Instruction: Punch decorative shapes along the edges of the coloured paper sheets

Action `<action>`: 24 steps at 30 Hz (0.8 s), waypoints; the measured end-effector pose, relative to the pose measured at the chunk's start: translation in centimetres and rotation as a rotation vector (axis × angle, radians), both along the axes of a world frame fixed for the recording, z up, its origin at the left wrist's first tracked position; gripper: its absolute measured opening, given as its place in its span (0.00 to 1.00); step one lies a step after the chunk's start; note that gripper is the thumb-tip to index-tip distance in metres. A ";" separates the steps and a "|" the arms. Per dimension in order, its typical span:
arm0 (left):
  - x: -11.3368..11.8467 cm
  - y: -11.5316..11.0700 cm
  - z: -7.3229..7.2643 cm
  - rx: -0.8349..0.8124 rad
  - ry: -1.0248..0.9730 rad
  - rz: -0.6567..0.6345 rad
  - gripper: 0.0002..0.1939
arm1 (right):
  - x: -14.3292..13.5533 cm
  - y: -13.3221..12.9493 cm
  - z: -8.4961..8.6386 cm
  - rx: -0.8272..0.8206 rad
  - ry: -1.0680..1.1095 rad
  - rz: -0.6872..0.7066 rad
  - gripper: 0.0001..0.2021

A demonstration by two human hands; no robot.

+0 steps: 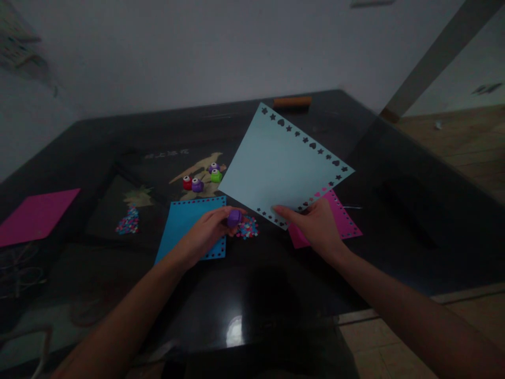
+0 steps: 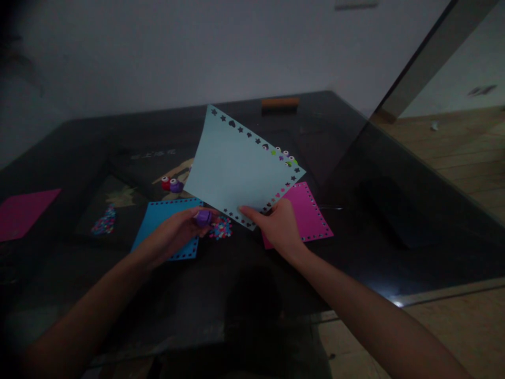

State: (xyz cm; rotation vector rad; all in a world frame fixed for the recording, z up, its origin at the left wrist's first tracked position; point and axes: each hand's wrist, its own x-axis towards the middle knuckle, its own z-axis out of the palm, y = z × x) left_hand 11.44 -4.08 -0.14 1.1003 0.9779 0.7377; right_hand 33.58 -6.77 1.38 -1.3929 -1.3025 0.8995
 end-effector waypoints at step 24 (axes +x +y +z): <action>0.3 -0.4 0.3 -0.137 -0.139 -0.032 0.15 | 0.2 0.0 0.0 -0.040 -0.016 -0.019 0.14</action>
